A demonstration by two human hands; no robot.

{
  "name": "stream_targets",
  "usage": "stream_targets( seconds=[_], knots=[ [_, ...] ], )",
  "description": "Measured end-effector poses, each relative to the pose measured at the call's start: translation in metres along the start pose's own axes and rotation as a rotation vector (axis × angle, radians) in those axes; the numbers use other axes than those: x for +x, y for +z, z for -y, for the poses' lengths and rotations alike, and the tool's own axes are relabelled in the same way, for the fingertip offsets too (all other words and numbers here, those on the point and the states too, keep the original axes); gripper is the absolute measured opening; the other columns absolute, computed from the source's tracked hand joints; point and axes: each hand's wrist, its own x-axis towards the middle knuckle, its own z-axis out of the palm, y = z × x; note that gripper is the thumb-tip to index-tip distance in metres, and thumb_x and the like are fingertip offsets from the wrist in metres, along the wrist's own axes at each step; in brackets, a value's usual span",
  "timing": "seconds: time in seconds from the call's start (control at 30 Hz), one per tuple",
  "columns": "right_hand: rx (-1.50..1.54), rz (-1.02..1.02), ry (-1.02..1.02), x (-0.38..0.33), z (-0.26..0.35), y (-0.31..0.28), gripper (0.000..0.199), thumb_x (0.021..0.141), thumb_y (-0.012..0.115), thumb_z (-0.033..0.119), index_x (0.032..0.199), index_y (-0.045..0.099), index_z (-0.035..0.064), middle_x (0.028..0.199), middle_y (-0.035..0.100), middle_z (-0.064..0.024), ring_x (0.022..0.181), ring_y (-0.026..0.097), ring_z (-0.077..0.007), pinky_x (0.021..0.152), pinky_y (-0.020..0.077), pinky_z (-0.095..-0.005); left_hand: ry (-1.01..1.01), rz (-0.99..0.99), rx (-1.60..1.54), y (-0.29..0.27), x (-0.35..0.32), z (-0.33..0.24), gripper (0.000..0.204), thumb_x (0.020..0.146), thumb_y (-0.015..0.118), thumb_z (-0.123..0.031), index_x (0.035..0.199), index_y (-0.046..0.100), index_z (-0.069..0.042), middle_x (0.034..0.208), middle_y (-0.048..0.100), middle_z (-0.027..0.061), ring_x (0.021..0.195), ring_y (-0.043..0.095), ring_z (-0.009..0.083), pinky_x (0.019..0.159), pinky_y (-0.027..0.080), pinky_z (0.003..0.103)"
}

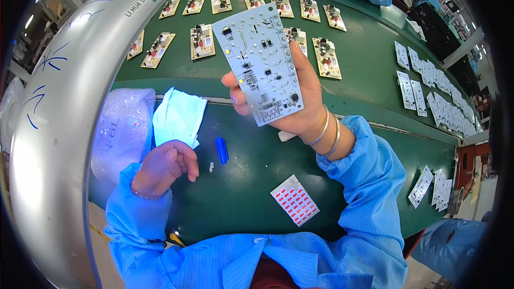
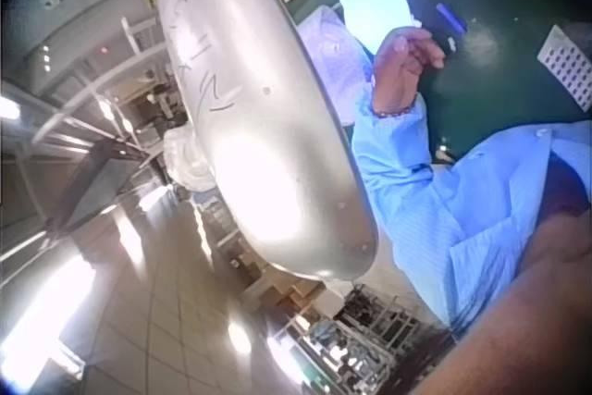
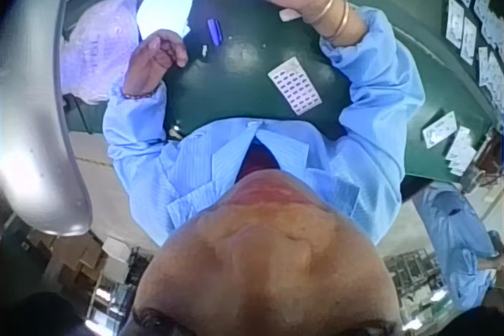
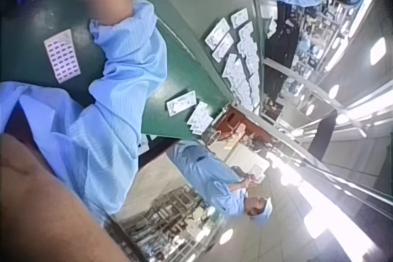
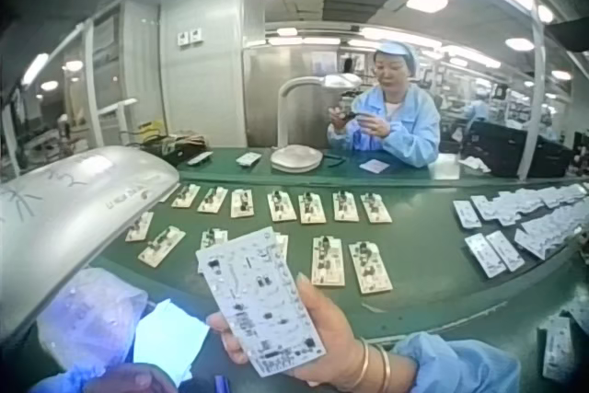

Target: Inspecting and organizing printed circuit boards on an industrial assembly line.

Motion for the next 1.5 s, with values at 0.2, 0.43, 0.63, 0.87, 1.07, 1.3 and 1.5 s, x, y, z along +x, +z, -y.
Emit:
stream_targets(
  seconds=[0.2, 0.43, 0.63, 0.87, 1.07, 1.3, 1.5],
  knots=[
    [-0.206, -0.221, -0.036, -0.017, 0.037, -0.002, 0.060, 0.084, 0.033, 0.049, 0.123, 0.034, 0.0038, 0.105, 0.051, -0.0228, 0.079, 0.057, -0.0255, 0.067, 0.0480, -0.0345, 0.011, -0.035, 0.001, 0.001, 0.001, -0.001, 0.036, 0.087, 0.038, -0.031, 0.088, 0.046, 0.004, 0.073, 0.055, 0.0170, 0.064, 0.054, 0.0233, 0.061, 0.043, 0.032],
    [-0.337, -0.301, -0.233, -0.086, 0.101, -0.026, 0.062, 0.081, 0.041, 0.049, 0.124, 0.033, 0.0039, 0.109, 0.049, -0.0231, 0.080, 0.057, -0.0268, 0.071, 0.0475, -0.0344, -0.004, -0.073, 0.044, 0.001, -0.001, 0.004, 0.035, 0.086, 0.040, -0.032, 0.087, 0.047, 0.003, 0.070, 0.055, 0.0156, 0.063, 0.054, 0.0231, 0.059, 0.043, 0.033],
    [-0.485, -0.209, -0.204, -0.089, 0.091, -0.007, 0.073, 0.075, 0.045, 0.057, 0.122, 0.034, 0.0021, 0.103, 0.050, -0.0243, 0.081, 0.051, -0.0292, 0.070, 0.0416, -0.0358, 0.009, -0.027, 0.088, 0.001, 0.000, 0.003, 0.043, 0.083, 0.045, -0.042, 0.092, 0.047, 0.001, 0.073, 0.058, 0.0145, 0.061, 0.055, 0.0182, 0.055, 0.045, 0.027],
    [-0.569, -0.209, -0.211, -0.089, 0.085, -0.003, 0.076, 0.074, 0.046, 0.058, 0.122, 0.034, 0.0000, 0.105, 0.050, -0.0263, 0.082, 0.053, -0.0287, 0.072, 0.0435, -0.0355, 0.000, -0.038, 0.088, 0.005, 0.001, 0.000, 0.035, 0.089, 0.035, -0.033, 0.086, 0.043, 0.001, 0.070, 0.055, 0.0150, 0.061, 0.053, 0.0210, 0.061, 0.043, 0.032],
    [-0.572, -0.228, -0.231, -0.087, 0.082, 0.000, 0.077, 0.071, 0.053, 0.055, 0.120, 0.037, -0.0029, 0.105, 0.050, -0.0262, 0.082, 0.057, -0.0254, 0.073, 0.0468, -0.0331, 0.011, -0.034, 0.044, 0.002, 0.000, 0.002, 0.039, 0.085, 0.043, -0.036, 0.091, 0.046, 0.002, 0.074, 0.057, 0.0160, 0.061, 0.054, 0.0180, 0.055, 0.044, 0.026],
    [-0.693, -0.215, -0.240, -0.086, 0.074, 0.012, 0.084, 0.066, 0.057, 0.058, 0.120, 0.034, -0.0024, 0.105, 0.050, -0.0261, 0.083, 0.057, -0.0242, 0.075, 0.0463, -0.0333, 0.006, -0.038, 0.064, 0.005, 0.000, 0.000, 0.035, 0.089, 0.035, -0.033, 0.086, 0.043, 0.001, 0.070, 0.055, 0.0147, 0.061, 0.053, 0.0208, 0.060, 0.042, 0.032],
    [-0.795, -0.214, -0.238, -0.087, 0.067, 0.027, 0.090, 0.063, 0.058, 0.062, 0.121, 0.033, -0.0028, 0.105, 0.049, -0.0262, 0.084, 0.056, -0.0237, 0.075, 0.0460, -0.0329, 0.004, -0.033, 0.075, 0.006, 0.001, 0.000, 0.035, 0.089, 0.035, -0.033, 0.087, 0.043, 0.001, 0.070, 0.055, 0.0148, 0.061, 0.053, 0.0207, 0.061, 0.042, 0.032]
  ],
)
